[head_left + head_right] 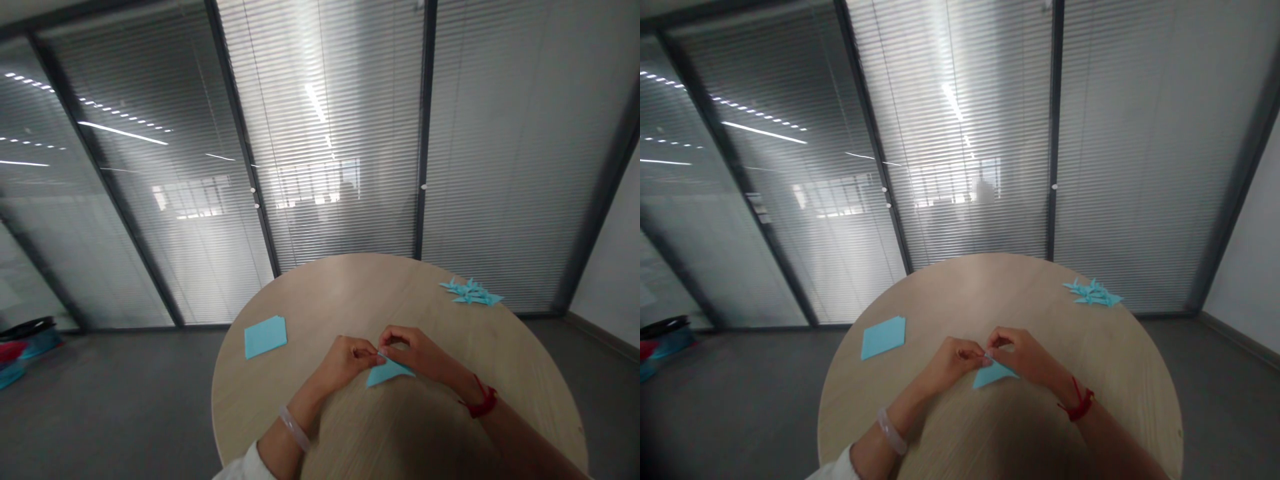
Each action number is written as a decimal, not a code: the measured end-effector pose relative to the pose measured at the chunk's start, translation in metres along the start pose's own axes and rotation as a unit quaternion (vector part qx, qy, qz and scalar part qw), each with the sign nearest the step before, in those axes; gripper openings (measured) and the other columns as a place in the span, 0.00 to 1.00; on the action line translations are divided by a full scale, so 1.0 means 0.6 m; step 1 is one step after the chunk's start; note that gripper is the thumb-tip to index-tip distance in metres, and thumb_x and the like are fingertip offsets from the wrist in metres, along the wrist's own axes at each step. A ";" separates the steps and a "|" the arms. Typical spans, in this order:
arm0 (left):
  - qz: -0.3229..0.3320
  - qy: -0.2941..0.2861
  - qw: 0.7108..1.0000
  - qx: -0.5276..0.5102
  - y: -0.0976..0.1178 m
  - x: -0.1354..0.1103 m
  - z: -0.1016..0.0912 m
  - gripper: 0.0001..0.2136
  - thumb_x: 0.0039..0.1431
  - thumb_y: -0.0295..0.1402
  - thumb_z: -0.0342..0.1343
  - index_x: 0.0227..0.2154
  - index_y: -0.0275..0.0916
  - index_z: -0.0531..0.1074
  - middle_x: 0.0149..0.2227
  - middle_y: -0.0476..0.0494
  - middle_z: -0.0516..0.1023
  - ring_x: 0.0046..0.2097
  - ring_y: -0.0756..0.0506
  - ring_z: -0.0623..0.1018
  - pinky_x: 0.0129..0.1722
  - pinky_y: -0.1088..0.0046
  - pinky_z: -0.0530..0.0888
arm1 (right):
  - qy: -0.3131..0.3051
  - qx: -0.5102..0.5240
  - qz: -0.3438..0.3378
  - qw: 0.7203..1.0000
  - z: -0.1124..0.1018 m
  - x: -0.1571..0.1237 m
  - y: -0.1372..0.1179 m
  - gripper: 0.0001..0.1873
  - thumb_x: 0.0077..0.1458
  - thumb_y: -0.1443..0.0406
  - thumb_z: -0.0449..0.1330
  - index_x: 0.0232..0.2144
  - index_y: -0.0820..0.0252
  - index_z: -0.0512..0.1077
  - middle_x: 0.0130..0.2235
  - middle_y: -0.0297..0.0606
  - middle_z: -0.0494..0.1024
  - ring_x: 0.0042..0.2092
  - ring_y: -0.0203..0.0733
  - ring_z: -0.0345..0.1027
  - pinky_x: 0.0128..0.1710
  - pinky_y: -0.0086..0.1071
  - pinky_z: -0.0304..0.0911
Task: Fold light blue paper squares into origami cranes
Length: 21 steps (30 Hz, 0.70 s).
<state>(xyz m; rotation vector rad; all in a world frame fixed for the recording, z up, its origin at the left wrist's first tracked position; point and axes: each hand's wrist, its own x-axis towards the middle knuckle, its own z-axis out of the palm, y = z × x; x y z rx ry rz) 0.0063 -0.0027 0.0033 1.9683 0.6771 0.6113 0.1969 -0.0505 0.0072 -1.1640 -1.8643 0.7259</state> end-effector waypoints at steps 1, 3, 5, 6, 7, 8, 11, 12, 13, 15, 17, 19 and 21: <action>0.004 0.009 1.000 0.008 0.001 0.000 -0.001 0.14 0.53 0.40 0.58 0.26 0.32 0.77 0.20 0.52 0.66 0.25 0.53 0.62 0.25 0.77 0.59 | 0.000 0.007 0.000 1.000 0.000 0.000 0.000 0.09 0.54 0.61 0.57 0.30 0.61 0.73 0.31 0.37 0.77 0.37 0.41 0.71 0.38 0.30 0.63; 0.011 0.035 0.999 0.020 0.002 0.002 -0.002 0.14 0.54 0.40 0.57 0.26 0.32 0.77 0.21 0.51 0.68 0.25 0.52 0.63 0.26 0.77 0.59 | 0.002 0.013 -0.002 1.000 0.000 0.000 0.001 0.10 0.54 0.60 0.58 0.32 0.61 0.73 0.33 0.37 0.77 0.38 0.42 0.71 0.38 0.31 0.63; 0.005 0.070 0.997 0.021 0.002 0.003 -0.005 0.15 0.54 0.41 0.56 0.26 0.32 0.77 0.22 0.50 0.69 0.25 0.52 0.64 0.26 0.77 0.60 | 0.006 0.007 0.001 1.000 -0.001 0.001 0.004 0.11 0.52 0.59 0.59 0.33 0.61 0.73 0.34 0.37 0.77 0.38 0.43 0.71 0.39 0.31 0.63; -0.002 0.086 0.996 0.020 0.002 0.004 -0.006 0.15 0.54 0.41 0.56 0.26 0.32 0.77 0.21 0.50 0.69 0.25 0.52 0.64 0.25 0.77 0.60 | 0.009 -0.001 0.005 1.000 -0.001 0.001 0.006 0.11 0.53 0.59 0.59 0.33 0.60 0.73 0.34 0.37 0.78 0.38 0.43 0.71 0.39 0.31 0.62; -0.009 0.101 0.995 0.022 0.001 0.005 -0.006 0.15 0.54 0.42 0.56 0.26 0.32 0.77 0.21 0.50 0.69 0.24 0.52 0.64 0.25 0.77 0.59 | 0.014 -0.011 0.009 1.000 -0.001 0.002 0.008 0.10 0.53 0.59 0.59 0.32 0.60 0.73 0.33 0.37 0.78 0.38 0.43 0.70 0.39 0.31 0.62; -0.012 0.115 0.993 0.025 0.000 0.007 -0.007 0.16 0.54 0.42 0.56 0.26 0.33 0.77 0.20 0.50 0.69 0.24 0.52 0.64 0.24 0.77 0.59 | 0.018 -0.020 0.012 1.000 -0.001 0.002 0.010 0.11 0.54 0.59 0.58 0.32 0.60 0.74 0.33 0.36 0.78 0.37 0.43 0.70 0.38 0.31 0.62; 0.000 0.145 0.989 0.020 -0.005 0.011 -0.006 0.15 0.54 0.43 0.56 0.28 0.34 0.77 0.22 0.49 0.72 0.26 0.51 0.67 0.26 0.76 0.61 | 0.027 -0.037 0.012 0.999 0.001 0.003 0.015 0.11 0.55 0.59 0.58 0.31 0.60 0.74 0.33 0.36 0.78 0.37 0.42 0.70 0.37 0.31 0.61; 0.004 0.152 0.988 0.011 -0.007 0.012 -0.006 0.15 0.53 0.43 0.56 0.29 0.34 0.77 0.23 0.48 0.73 0.26 0.50 0.68 0.27 0.76 0.62 | 0.029 -0.037 0.012 0.999 0.002 0.003 0.016 0.10 0.54 0.59 0.58 0.31 0.61 0.75 0.33 0.36 0.78 0.37 0.42 0.70 0.37 0.31 0.61; 0.006 0.156 0.988 0.003 -0.008 0.013 -0.006 0.15 0.53 0.42 0.56 0.29 0.34 0.77 0.25 0.47 0.74 0.27 0.49 0.69 0.28 0.76 0.64 | 0.030 -0.036 0.011 0.999 0.004 0.003 0.017 0.10 0.54 0.59 0.58 0.32 0.61 0.75 0.33 0.36 0.79 0.37 0.42 0.71 0.37 0.31 0.61; 0.004 0.162 0.987 -0.003 -0.009 0.014 -0.005 0.14 0.53 0.42 0.56 0.29 0.34 0.77 0.26 0.46 0.76 0.28 0.49 0.71 0.29 0.75 0.65 | 0.029 -0.031 0.010 0.999 0.006 0.004 0.018 0.10 0.54 0.60 0.59 0.32 0.61 0.75 0.33 0.37 0.79 0.37 0.42 0.71 0.38 0.31 0.61; 0.002 0.171 0.985 0.010 -0.008 0.014 -0.003 0.14 0.54 0.42 0.55 0.28 0.35 0.75 0.26 0.46 0.75 0.28 0.49 0.71 0.29 0.75 0.66 | 0.022 -0.025 0.011 0.999 0.009 0.005 0.019 0.11 0.54 0.59 0.58 0.32 0.61 0.75 0.33 0.37 0.79 0.37 0.42 0.71 0.38 0.31 0.62; 0.010 0.186 0.982 0.040 -0.005 0.012 0.000 0.13 0.56 0.41 0.52 0.27 0.35 0.74 0.26 0.47 0.74 0.28 0.49 0.70 0.29 0.76 0.66 | 0.018 -0.021 0.016 0.999 0.011 0.007 0.021 0.11 0.54 0.59 0.58 0.32 0.61 0.75 0.32 0.37 0.79 0.36 0.42 0.71 0.37 0.31 0.62; 0.028 0.201 0.975 0.086 -0.003 0.009 0.004 0.13 0.59 0.39 0.49 0.27 0.36 0.72 0.26 0.47 0.73 0.28 0.49 0.70 0.29 0.76 0.65 | 0.016 -0.015 0.017 1.000 0.013 0.007 0.021 0.12 0.54 0.58 0.58 0.32 0.61 0.74 0.32 0.36 0.79 0.36 0.42 0.71 0.37 0.31 0.62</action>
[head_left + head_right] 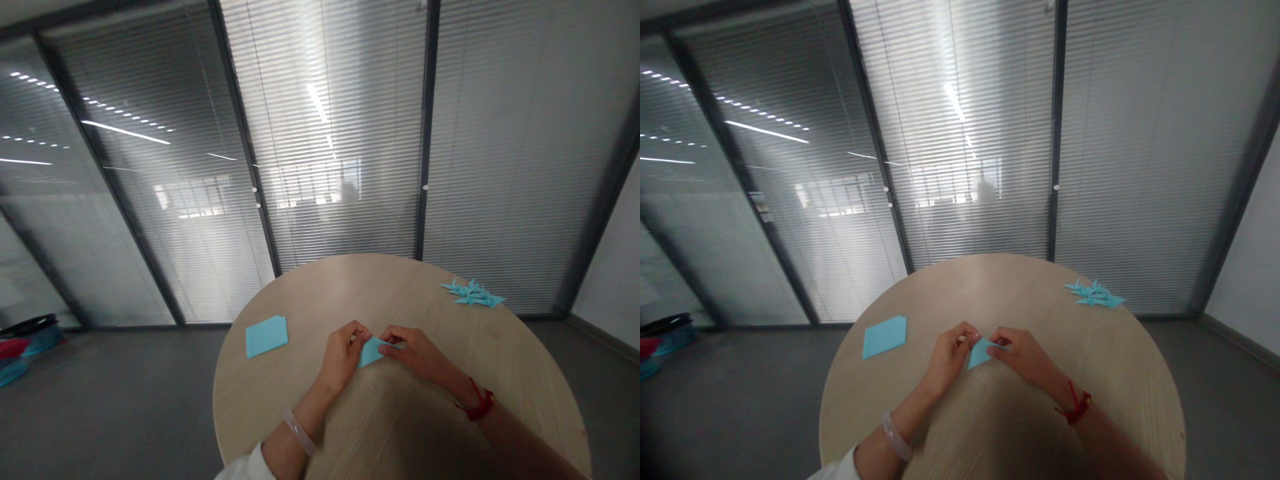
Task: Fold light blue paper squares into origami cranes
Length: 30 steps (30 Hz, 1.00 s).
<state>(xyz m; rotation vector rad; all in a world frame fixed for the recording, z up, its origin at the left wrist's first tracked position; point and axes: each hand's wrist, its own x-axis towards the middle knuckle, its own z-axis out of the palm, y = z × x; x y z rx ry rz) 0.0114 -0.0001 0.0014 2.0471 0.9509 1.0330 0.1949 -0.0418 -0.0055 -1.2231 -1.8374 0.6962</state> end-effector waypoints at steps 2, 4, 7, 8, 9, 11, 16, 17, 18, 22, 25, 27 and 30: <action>0.029 0.013 0.998 0.049 0.002 -0.005 0.002 0.12 0.61 0.38 0.47 0.27 0.37 0.70 0.26 0.47 0.72 0.30 0.48 0.70 0.30 0.75 0.65 | 0.000 0.008 -0.002 1.000 0.002 0.000 0.000 0.12 0.54 0.58 0.58 0.32 0.60 0.74 0.32 0.36 0.79 0.36 0.42 0.71 0.37 0.31 0.62; 0.055 0.024 0.994 0.092 0.004 -0.008 0.004 0.12 0.62 0.36 0.46 0.27 0.38 0.69 0.27 0.46 0.72 0.32 0.48 0.70 0.31 0.74 0.65 | 0.000 0.013 -0.003 1.000 0.005 -0.001 0.000 0.12 0.54 0.57 0.58 0.32 0.60 0.74 0.32 0.36 0.78 0.36 0.42 0.70 0.37 0.31 0.62; 0.085 0.030 0.987 0.132 0.005 -0.010 0.007 0.12 0.64 0.35 0.43 0.27 0.38 0.67 0.29 0.46 0.71 0.33 0.47 0.70 0.33 0.73 0.65 | 0.002 0.018 0.000 1.000 0.006 -0.001 0.001 0.11 0.53 0.58 0.59 0.31 0.60 0.74 0.31 0.35 0.78 0.34 0.41 0.70 0.36 0.31 0.62; 0.091 0.030 0.986 0.138 0.004 -0.010 0.007 0.12 0.64 0.35 0.43 0.28 0.38 0.67 0.29 0.46 0.71 0.33 0.47 0.70 0.33 0.73 0.65 | 0.002 0.019 0.003 1.000 0.006 0.000 0.001 0.11 0.52 0.58 0.59 0.31 0.60 0.74 0.31 0.35 0.78 0.34 0.41 0.70 0.36 0.31 0.62; 0.095 0.028 0.985 0.141 0.004 -0.009 0.008 0.12 0.64 0.35 0.42 0.28 0.38 0.67 0.29 0.46 0.71 0.34 0.47 0.70 0.34 0.73 0.65 | 0.004 0.019 0.006 1.000 0.006 0.000 0.001 0.11 0.52 0.59 0.59 0.31 0.60 0.74 0.31 0.35 0.78 0.34 0.41 0.70 0.36 0.31 0.62; 0.100 0.021 0.985 0.138 0.002 -0.006 0.007 0.12 0.65 0.36 0.43 0.29 0.38 0.67 0.31 0.46 0.71 0.35 0.47 0.70 0.35 0.73 0.66 | 0.012 0.014 0.008 1.000 0.006 0.000 0.001 0.10 0.52 0.59 0.59 0.31 0.61 0.74 0.31 0.36 0.78 0.34 0.42 0.70 0.36 0.32 0.62; 0.119 -0.030 0.983 0.134 -0.005 -0.004 0.006 0.12 0.65 0.36 0.43 0.33 0.38 0.69 0.34 0.45 0.72 0.38 0.47 0.71 0.38 0.72 0.67 | 0.030 0.016 -0.010 0.999 0.010 -0.001 -0.001 0.14 0.56 0.57 0.56 0.35 0.59 0.75 0.35 0.38 0.80 0.39 0.43 0.72 0.40 0.33 0.62; 0.122 -0.041 0.982 0.139 -0.006 -0.005 0.006 0.12 0.65 0.36 0.43 0.33 0.38 0.69 0.34 0.44 0.72 0.38 0.46 0.71 0.39 0.72 0.67 | 0.028 0.014 -0.012 0.999 0.011 -0.001 -0.001 0.14 0.57 0.57 0.55 0.35 0.59 0.75 0.35 0.38 0.80 0.39 0.43 0.72 0.41 0.33 0.62; 0.124 -0.049 0.980 0.145 -0.006 -0.006 0.007 0.12 0.65 0.36 0.43 0.34 0.38 0.69 0.35 0.44 0.72 0.38 0.46 0.71 0.39 0.72 0.67 | 0.026 0.009 -0.014 1.000 0.012 -0.001 -0.001 0.14 0.57 0.57 0.55 0.35 0.59 0.76 0.35 0.37 0.80 0.39 0.43 0.72 0.41 0.33 0.62; 0.121 -0.042 0.981 0.144 -0.006 -0.006 0.005 0.12 0.65 0.35 0.42 0.34 0.38 0.69 0.35 0.44 0.73 0.38 0.46 0.71 0.39 0.71 0.67 | 0.035 -0.028 -0.014 0.999 0.010 -0.003 -0.002 0.14 0.58 0.56 0.55 0.31 0.58 0.75 0.32 0.36 0.80 0.36 0.42 0.72 0.38 0.31 0.61; 0.092 0.013 0.990 0.108 -0.005 0.001 -0.005 0.12 0.64 0.36 0.43 0.32 0.38 0.69 0.32 0.44 0.73 0.37 0.46 0.71 0.37 0.71 0.67 | 0.040 -0.045 -0.020 0.998 0.004 -0.005 -0.008 0.15 0.59 0.57 0.54 0.27 0.58 0.74 0.28 0.34 0.79 0.34 0.41 0.72 0.37 0.31 0.61; 0.068 0.053 0.993 0.083 -0.006 0.007 -0.016 0.12 0.63 0.37 0.44 0.30 0.38 0.68 0.30 0.45 0.72 0.34 0.46 0.71 0.35 0.72 0.67 | 0.042 -0.047 -0.025 0.998 -0.001 -0.006 -0.012 0.16 0.59 0.57 0.53 0.25 0.58 0.73 0.27 0.34 0.79 0.33 0.40 0.72 0.37 0.31 0.61; 0.041 0.108 0.991 0.060 -0.007 0.014 -0.036 0.12 0.61 0.39 0.44 0.27 0.38 0.66 0.26 0.48 0.69 0.30 0.48 0.69 0.32 0.73 0.65 | 0.055 -0.035 -0.024 0.998 -0.007 -0.006 -0.010 0.16 0.58 0.57 0.54 0.25 0.58 0.72 0.27 0.34 0.79 0.32 0.41 0.72 0.38 0.32 0.61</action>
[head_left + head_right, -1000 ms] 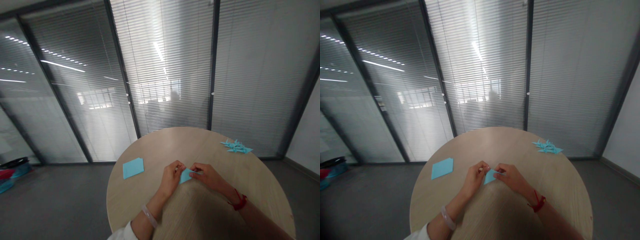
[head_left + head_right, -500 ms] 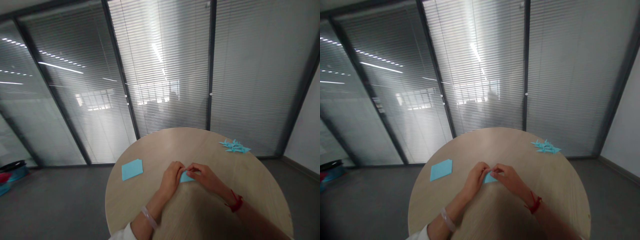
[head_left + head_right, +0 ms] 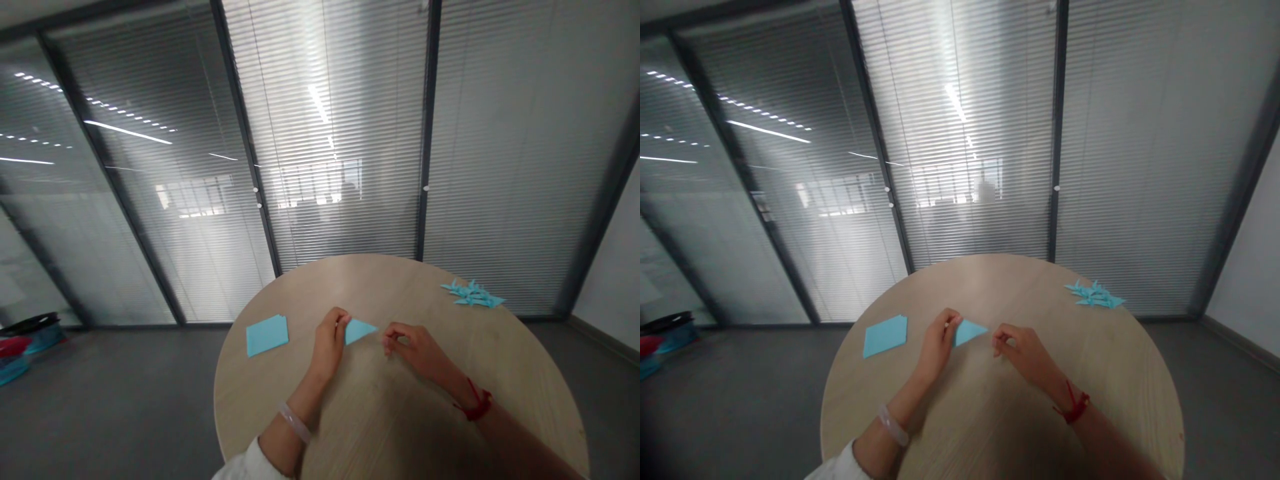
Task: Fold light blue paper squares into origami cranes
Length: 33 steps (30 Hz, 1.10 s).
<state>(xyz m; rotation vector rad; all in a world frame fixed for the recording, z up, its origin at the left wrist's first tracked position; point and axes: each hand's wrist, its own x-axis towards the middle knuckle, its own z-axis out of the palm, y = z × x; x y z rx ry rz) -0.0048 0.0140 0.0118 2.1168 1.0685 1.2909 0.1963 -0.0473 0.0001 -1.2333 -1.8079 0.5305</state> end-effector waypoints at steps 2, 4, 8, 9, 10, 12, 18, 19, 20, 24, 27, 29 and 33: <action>-0.010 0.027 1.000 -0.004 -0.002 0.005 -0.009 0.12 0.61 0.39 0.45 0.26 0.39 0.65 0.25 0.50 0.67 0.29 0.48 0.68 0.30 0.74 0.65 | 0.023 0.015 0.016 1.000 -0.001 0.002 0.005 0.15 0.58 0.56 0.54 0.26 0.58 0.72 0.27 0.35 0.79 0.33 0.41 0.72 0.38 0.32 0.62; -0.010 0.026 1.000 -0.003 -0.003 0.005 -0.011 0.12 0.61 0.39 0.44 0.26 0.39 0.64 0.24 0.51 0.66 0.28 0.49 0.67 0.30 0.75 0.64 | 0.043 0.036 0.035 0.998 0.001 0.005 0.010 0.15 0.58 0.55 0.53 0.27 0.59 0.71 0.28 0.36 0.78 0.33 0.42 0.72 0.38 0.32 0.62; 0.015 -0.022 1.000 0.012 -0.002 -0.002 0.002 0.12 0.61 0.38 0.44 0.26 0.39 0.65 0.26 0.49 0.69 0.29 0.48 0.68 0.31 0.73 0.65 | 0.031 0.090 0.061 0.994 0.012 0.009 0.014 0.18 0.58 0.52 0.52 0.36 0.60 0.72 0.32 0.38 0.78 0.36 0.42 0.72 0.38 0.33 0.63; 0.023 -0.031 0.999 0.018 -0.002 -0.005 0.006 0.12 0.62 0.38 0.44 0.26 0.39 0.65 0.27 0.48 0.70 0.30 0.48 0.69 0.32 0.73 0.65 | 0.018 0.096 0.064 0.993 0.015 0.009 0.013 0.19 0.57 0.52 0.52 0.38 0.60 0.72 0.33 0.38 0.78 0.37 0.42 0.72 0.38 0.32 0.63; 0.029 -0.040 0.998 0.024 -0.002 -0.008 0.010 0.13 0.62 0.39 0.43 0.27 0.39 0.65 0.27 0.48 0.70 0.31 0.47 0.69 0.33 0.72 0.65 | 0.002 0.095 0.065 0.993 0.018 0.008 0.012 0.19 0.57 0.52 0.53 0.38 0.60 0.72 0.33 0.38 0.78 0.36 0.42 0.72 0.37 0.32 0.63; 0.032 -0.058 0.997 0.035 -0.002 -0.013 0.016 0.13 0.63 0.40 0.43 0.28 0.39 0.66 0.28 0.47 0.71 0.32 0.47 0.70 0.33 0.72 0.66 | -0.027 0.074 0.052 0.995 0.021 0.007 0.010 0.19 0.56 0.51 0.53 0.32 0.60 0.73 0.31 0.37 0.78 0.34 0.41 0.71 0.35 0.31 0.61; 0.002 -0.094 0.993 0.070 0.000 -0.021 0.020 0.13 0.64 0.41 0.40 0.31 0.40 0.64 0.26 0.50 0.71 0.29 0.48 0.70 0.30 0.74 0.64 | -0.036 0.064 0.029 0.997 0.014 0.003 -0.002 0.19 0.57 0.54 0.53 0.23 0.60 0.73 0.27 0.35 0.77 0.31 0.40 0.69 0.34 0.30 0.59; 0.003 -0.097 0.992 0.075 0.002 -0.021 0.019 0.13 0.64 0.41 0.40 0.31 0.40 0.64 0.25 0.51 0.71 0.28 0.48 0.70 0.29 0.75 0.64 | -0.035 0.067 0.028 0.997 0.012 0.003 -0.004 0.19 0.57 0.54 0.53 0.23 0.60 0.73 0.26 0.35 0.77 0.31 0.39 0.69 0.33 0.30 0.59; 0.007 -0.097 0.992 0.079 0.005 -0.022 0.018 0.13 0.64 0.41 0.40 0.31 0.41 0.64 0.25 0.51 0.71 0.28 0.49 0.70 0.28 0.75 0.63 | -0.034 0.069 0.028 0.997 0.011 0.002 -0.006 0.19 0.57 0.54 0.54 0.22 0.60 0.73 0.26 0.35 0.77 0.30 0.39 0.69 0.33 0.30 0.59; 0.022 -0.093 0.991 0.099 0.014 -0.022 0.012 0.13 0.64 0.41 0.41 0.30 0.41 0.65 0.22 0.52 0.68 0.25 0.49 0.69 0.26 0.76 0.61 | -0.039 0.078 0.031 0.996 0.008 0.003 -0.007 0.19 0.57 0.54 0.54 0.22 0.60 0.73 0.24 0.35 0.75 0.28 0.38 0.66 0.31 0.29 0.57; 0.033 -0.091 0.990 0.101 0.015 -0.021 0.010 0.14 0.64 0.42 0.41 0.29 0.41 0.66 0.21 0.52 0.68 0.24 0.50 0.69 0.26 0.76 0.61 | -0.057 0.096 0.026 0.993 0.008 0.004 -0.003 0.20 0.57 0.53 0.54 0.23 0.61 0.73 0.25 0.35 0.74 0.28 0.38 0.65 0.31 0.29 0.57; 0.037 -0.089 0.991 0.093 0.014 -0.020 0.010 0.15 0.64 0.42 0.41 0.29 0.41 0.66 0.22 0.52 0.68 0.24 0.50 0.70 0.26 0.76 0.62 | -0.068 0.110 0.021 0.991 0.008 0.004 -0.002 0.21 0.57 0.52 0.54 0.23 0.61 0.73 0.25 0.34 0.74 0.28 0.37 0.64 0.31 0.30 0.57; 0.031 -0.084 0.993 0.078 0.008 -0.021 0.013 0.15 0.64 0.42 0.41 0.30 0.41 0.67 0.22 0.52 0.69 0.25 0.50 0.70 0.27 0.77 0.63 | -0.073 0.129 0.021 0.989 0.005 0.002 -0.006 0.21 0.57 0.51 0.54 0.23 0.61 0.73 0.25 0.35 0.73 0.28 0.37 0.64 0.31 0.30 0.57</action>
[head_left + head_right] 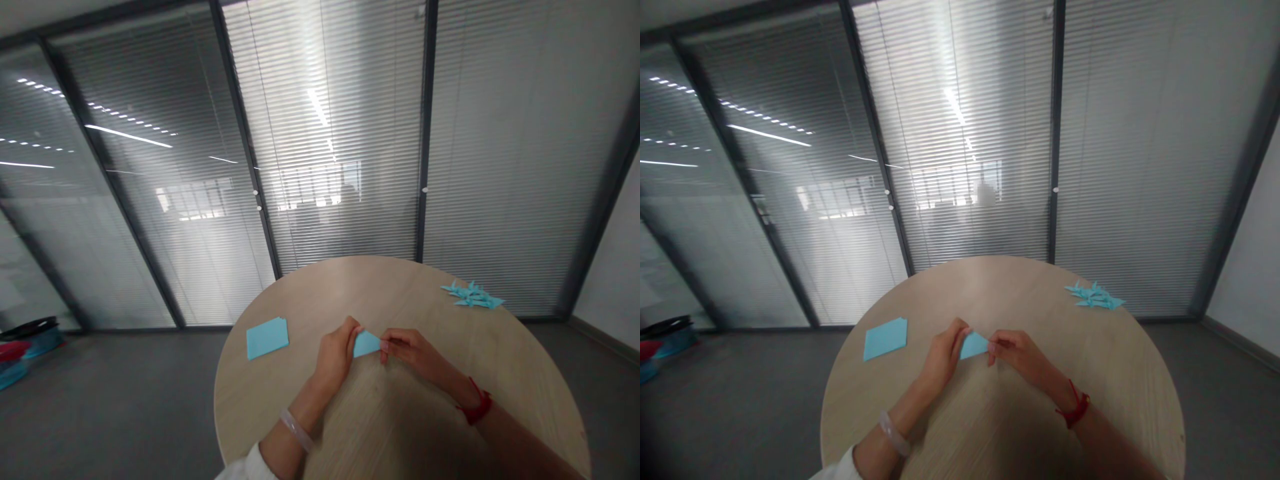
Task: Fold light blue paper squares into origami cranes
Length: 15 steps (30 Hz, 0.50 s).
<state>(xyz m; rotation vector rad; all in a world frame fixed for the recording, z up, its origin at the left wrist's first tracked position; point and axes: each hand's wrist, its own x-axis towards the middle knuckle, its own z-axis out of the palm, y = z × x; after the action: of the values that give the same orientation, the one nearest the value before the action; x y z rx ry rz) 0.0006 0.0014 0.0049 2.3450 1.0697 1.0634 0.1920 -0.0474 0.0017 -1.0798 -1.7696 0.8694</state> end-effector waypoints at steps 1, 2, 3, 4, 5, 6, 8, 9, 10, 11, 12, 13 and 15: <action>-0.002 0.000 1.000 -0.002 -0.001 0.000 0.001 0.15 0.65 0.42 0.41 0.30 0.41 0.67 0.22 0.52 0.69 0.25 0.49 0.70 0.27 0.76 0.63 | 0.001 0.001 0.000 1.000 0.000 -0.001 -0.002 0.22 0.57 0.51 0.54 0.23 0.61 0.73 0.25 0.35 0.73 0.28 0.37 0.64 0.31 0.30 0.57; -0.005 -0.001 1.000 -0.003 -0.003 0.000 0.002 0.15 0.65 0.42 0.41 0.31 0.40 0.67 0.23 0.52 0.70 0.25 0.49 0.70 0.27 0.76 0.64 | 0.002 0.001 0.001 1.000 0.000 -0.001 -0.003 0.22 0.57 0.51 0.54 0.23 0.61 0.72 0.25 0.35 0.73 0.28 0.38 0.64 0.32 0.30 0.57; -0.009 -0.005 1.000 -0.002 -0.004 0.000 0.003 0.15 0.65 0.42 0.40 0.32 0.40 0.68 0.23 0.52 0.70 0.26 0.49 0.71 0.28 0.76 0.64 | 0.005 0.002 0.001 1.000 0.000 -0.002 -0.004 0.22 0.57 0.51 0.54 0.22 0.61 0.72 0.24 0.35 0.73 0.28 0.38 0.64 0.32 0.30 0.57; -0.012 -0.010 1.000 -0.001 -0.005 0.000 0.004 0.15 0.66 0.42 0.39 0.33 0.40 0.68 0.24 0.52 0.71 0.26 0.49 0.71 0.29 0.76 0.65 | 0.008 0.005 0.001 1.000 0.000 -0.002 -0.005 0.22 0.56 0.51 0.54 0.22 0.61 0.71 0.24 0.35 0.73 0.28 0.38 0.65 0.32 0.30 0.58; -0.015 -0.014 1.000 -0.001 -0.006 0.000 0.005 0.16 0.66 0.42 0.39 0.35 0.40 0.69 0.25 0.51 0.72 0.28 0.49 0.72 0.30 0.75 0.66 | 0.011 0.006 0.001 1.000 0.000 -0.001 -0.005 0.22 0.56 0.51 0.54 0.22 0.61 0.71 0.24 0.35 0.73 0.28 0.38 0.65 0.32 0.30 0.58; -0.013 -0.016 1.000 -0.001 -0.007 0.000 0.005 0.15 0.66 0.41 0.39 0.38 0.41 0.69 0.27 0.50 0.73 0.30 0.48 0.73 0.32 0.74 0.68 | 0.016 0.008 0.003 1.000 0.001 -0.001 -0.004 0.22 0.56 0.51 0.54 0.21 0.61 0.71 0.23 0.34 0.73 0.28 0.38 0.65 0.32 0.30 0.58; 0.008 -0.018 1.000 -0.004 -0.008 0.001 0.005 0.14 0.66 0.39 0.40 0.45 0.41 0.68 0.35 0.47 0.75 0.36 0.47 0.75 0.39 0.71 0.70 | 0.026 0.005 0.009 1.000 0.001 0.001 -0.002 0.21 0.55 0.51 0.55 0.21 0.61 0.70 0.22 0.34 0.71 0.27 0.37 0.64 0.30 0.29 0.57; 0.025 -0.019 0.999 -0.006 -0.007 0.001 0.005 0.15 0.66 0.39 0.42 0.49 0.42 0.67 0.39 0.45 0.74 0.40 0.46 0.75 0.42 0.70 0.70 | 0.033 0.002 0.013 0.999 0.001 0.002 0.000 0.21 0.55 0.51 0.55 0.20 0.61 0.69 0.21 0.33 0.71 0.26 0.36 0.63 0.29 0.29 0.57; 0.044 -0.022 0.999 -0.007 -0.007 0.002 0.004 0.15 0.65 0.38 0.43 0.52 0.43 0.65 0.43 0.43 0.73 0.44 0.45 0.74 0.45 0.68 0.70 | 0.040 -0.003 0.018 0.999 0.002 0.004 0.003 0.21 0.54 0.51 0.55 0.20 0.61 0.69 0.20 0.32 0.70 0.25 0.36 0.63 0.28 0.28 0.56; 0.063 -0.027 0.998 -0.009 -0.007 0.002 0.004 0.16 0.65 0.38 0.44 0.54 0.44 0.64 0.46 0.42 0.71 0.46 0.45 0.73 0.48 0.67 0.70 | 0.048 -0.007 0.023 0.999 0.002 0.005 0.006 0.21 0.54 0.51 0.55 0.20 0.61 0.69 0.20 0.32 0.69 0.25 0.35 0.62 0.27 0.28 0.56; 0.081 -0.035 0.996 -0.011 -0.006 0.002 0.004 0.17 0.64 0.38 0.45 0.55 0.44 0.63 0.48 0.41 0.69 0.49 0.44 0.72 0.50 0.66 0.69 | 0.054 -0.010 0.027 0.998 0.002 0.006 0.010 0.20 0.54 0.51 0.55 0.21 0.61 0.69 0.19 0.31 0.68 0.24 0.35 0.61 0.26 0.28 0.55; 0.095 -0.044 0.994 -0.013 -0.006 0.001 0.005 0.18 0.64 0.38 0.46 0.55 0.45 0.63 0.50 0.40 0.68 0.51 0.44 0.70 0.51 0.65 0.68 | 0.061 -0.014 0.030 0.998 0.001 0.007 0.014 0.20 0.53 0.51 0.56 0.21 0.61 0.69 0.19 0.30 0.67 0.24 0.35 0.60 0.26 0.28 0.55; 0.109 -0.058 0.992 -0.014 -0.007 0.000 0.007 0.18 0.64 0.40 0.47 0.56 0.45 0.63 0.52 0.40 0.67 0.53 0.43 0.69 0.54 0.63 0.67 | 0.077 -0.016 0.037 0.996 0.001 0.009 0.021 0.19 0.53 0.52 0.56 0.22 0.61 0.70 0.19 0.30 0.67 0.23 0.34 0.60 0.25 0.27 0.54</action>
<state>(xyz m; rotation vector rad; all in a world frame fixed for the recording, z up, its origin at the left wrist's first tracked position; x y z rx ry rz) 0.0015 0.0044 -0.0002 2.5111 0.7663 0.9941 0.1940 -0.0377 -0.0081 -1.2071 -1.6283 0.7830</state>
